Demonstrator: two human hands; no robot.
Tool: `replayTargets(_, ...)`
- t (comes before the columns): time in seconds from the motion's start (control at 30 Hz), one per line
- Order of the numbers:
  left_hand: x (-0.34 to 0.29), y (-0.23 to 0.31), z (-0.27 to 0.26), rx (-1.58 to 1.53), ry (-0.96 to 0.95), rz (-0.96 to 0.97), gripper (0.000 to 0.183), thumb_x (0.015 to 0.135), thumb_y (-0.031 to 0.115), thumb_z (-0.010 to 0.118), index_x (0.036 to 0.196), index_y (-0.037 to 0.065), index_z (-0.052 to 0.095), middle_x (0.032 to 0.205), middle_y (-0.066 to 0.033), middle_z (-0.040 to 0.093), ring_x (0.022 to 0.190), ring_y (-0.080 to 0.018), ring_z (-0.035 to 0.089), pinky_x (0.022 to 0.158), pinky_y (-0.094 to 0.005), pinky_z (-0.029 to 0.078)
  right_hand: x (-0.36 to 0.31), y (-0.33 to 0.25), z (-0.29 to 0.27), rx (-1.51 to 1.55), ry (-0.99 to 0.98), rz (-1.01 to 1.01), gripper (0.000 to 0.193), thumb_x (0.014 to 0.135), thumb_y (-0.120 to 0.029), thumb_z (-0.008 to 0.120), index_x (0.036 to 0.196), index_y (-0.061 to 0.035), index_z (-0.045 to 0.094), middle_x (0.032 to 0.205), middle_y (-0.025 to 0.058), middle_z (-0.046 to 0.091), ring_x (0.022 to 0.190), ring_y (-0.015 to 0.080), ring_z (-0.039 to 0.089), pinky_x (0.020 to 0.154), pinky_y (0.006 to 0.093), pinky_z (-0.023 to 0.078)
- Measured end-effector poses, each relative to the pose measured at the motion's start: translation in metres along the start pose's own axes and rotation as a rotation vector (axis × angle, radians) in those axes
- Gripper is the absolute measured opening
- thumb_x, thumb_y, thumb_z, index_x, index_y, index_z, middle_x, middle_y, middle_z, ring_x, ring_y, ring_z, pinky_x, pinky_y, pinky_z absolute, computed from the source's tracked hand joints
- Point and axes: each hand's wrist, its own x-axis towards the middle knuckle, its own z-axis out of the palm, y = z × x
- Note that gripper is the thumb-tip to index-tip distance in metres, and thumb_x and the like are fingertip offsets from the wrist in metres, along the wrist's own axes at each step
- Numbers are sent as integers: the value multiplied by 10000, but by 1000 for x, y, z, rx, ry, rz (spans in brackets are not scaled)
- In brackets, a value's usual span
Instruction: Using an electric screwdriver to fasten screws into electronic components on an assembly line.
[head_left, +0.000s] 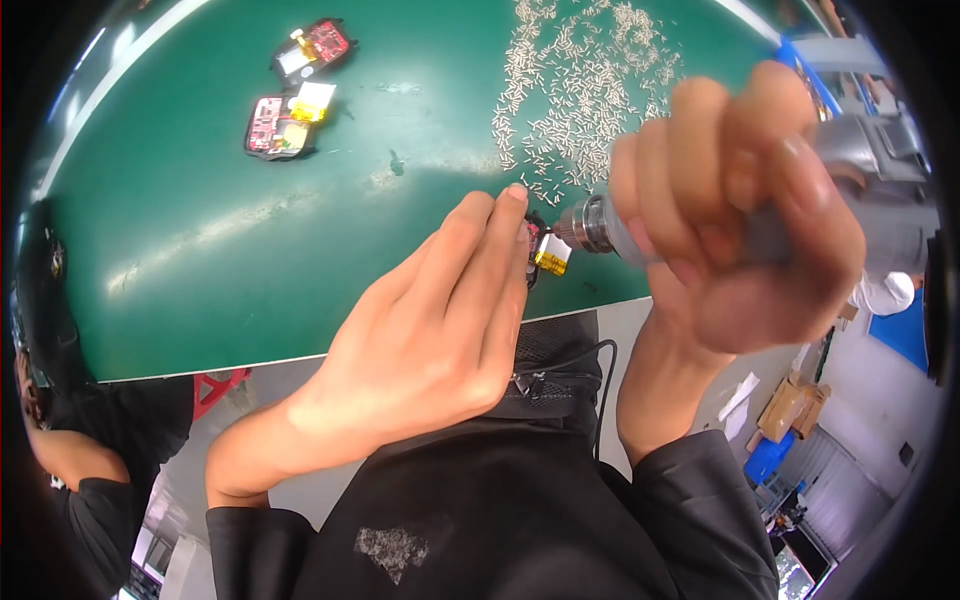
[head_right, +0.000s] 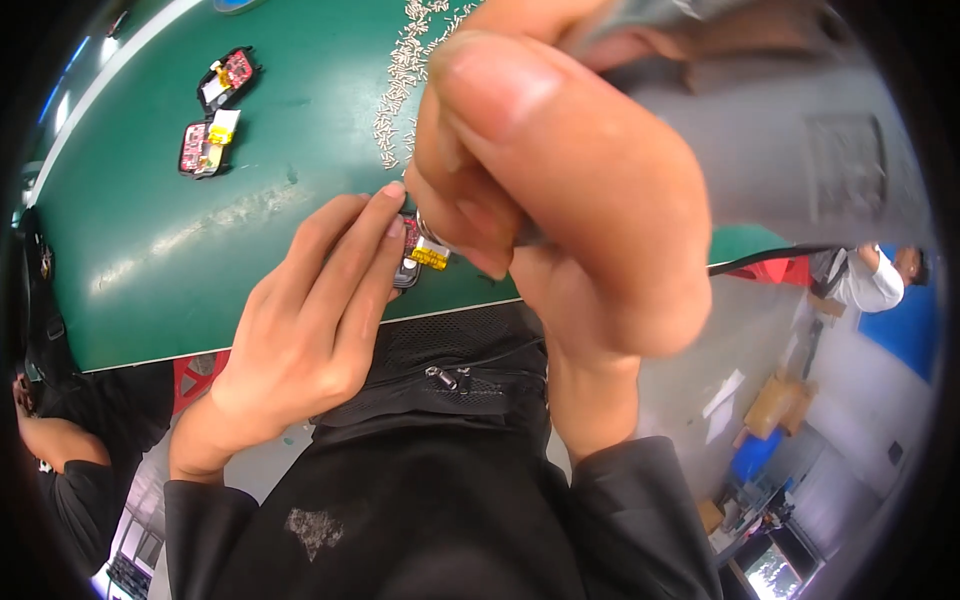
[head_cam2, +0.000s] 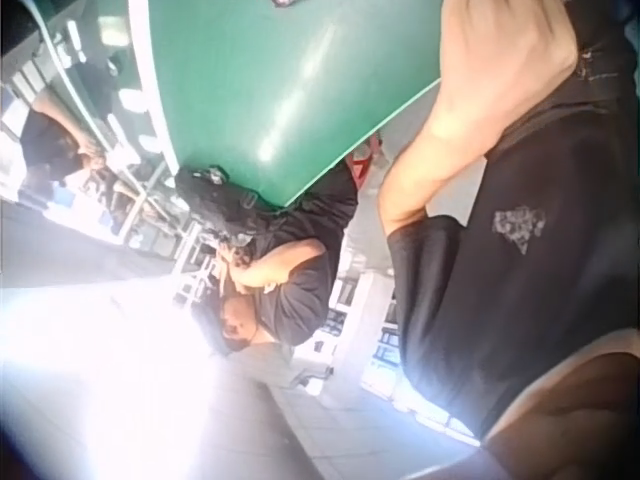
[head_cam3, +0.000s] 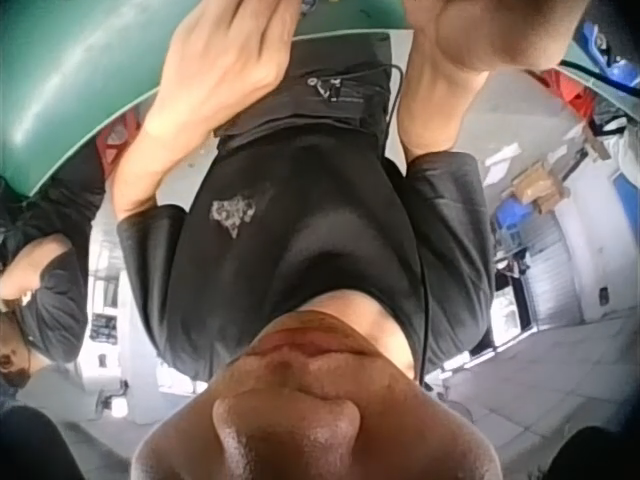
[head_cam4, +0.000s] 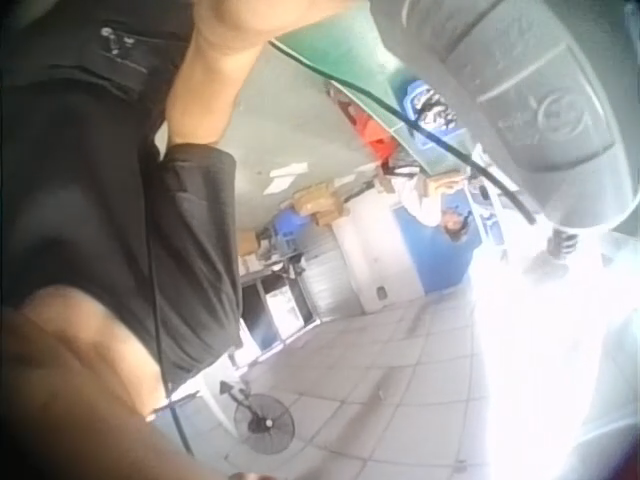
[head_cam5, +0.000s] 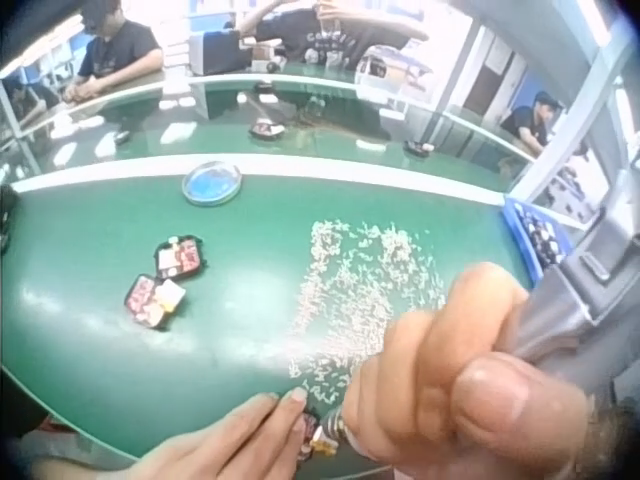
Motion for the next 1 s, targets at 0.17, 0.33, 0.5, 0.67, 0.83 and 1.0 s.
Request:
replayTargets(0.17,-1,-2,-4,13,-6,-1,426,617,50,594,984,-161,642,1103,-272,618,1064,-349,580,907,-365,519,5,-4,19,-104,124,15,217,898,-257,456,777,-81,416,544,1,359,385,83,278,440,267,312)
replayTargets(0.33,2,-5,-16,-62,-70,-10,401,705,39,613,1065,-137,609,1150,-219,603,1077,-321,586,901,-363,519,1,1,-5,130,-103,-97,176,908,-209,501,849,-45,479,581,19,409,411,101,329,441,281,312)
replayTargets(0.5,-42,-15,-41,-30,-107,-355,423,730,-4,663,1140,-62,578,1169,-194,606,1067,-349,589,877,-409,515,-38,-18,-40,400,104,-291,155,931,-220,492,886,-73,469,575,-11,378,402,85,347,471,263,363)
replayTargets(0.67,-79,-49,-75,481,-9,-828,349,822,-47,638,1166,-20,588,1230,-188,588,1115,-365,567,947,-426,458,-78,-8,-54,484,449,-259,164,926,-228,459,878,-71,453,568,0,378,416,95,351,489,284,363)
replayTargets(0.83,4,-54,-45,199,123,-542,314,808,-37,672,1119,2,646,1185,-156,609,1070,-324,595,888,-398,488,-76,11,-45,657,608,-224,137,934,-179,468,857,-79,413,585,-10,352,411,81,333,487,262,352)
replayTargets(1.0,60,-96,-30,89,178,-353,176,783,-30,681,954,-7,650,986,-141,638,898,-310,624,765,-384,511,-78,18,-49,706,561,-210,141,934,-199,470,872,-77,435,590,-1,373,416,93,339,488,285,358)
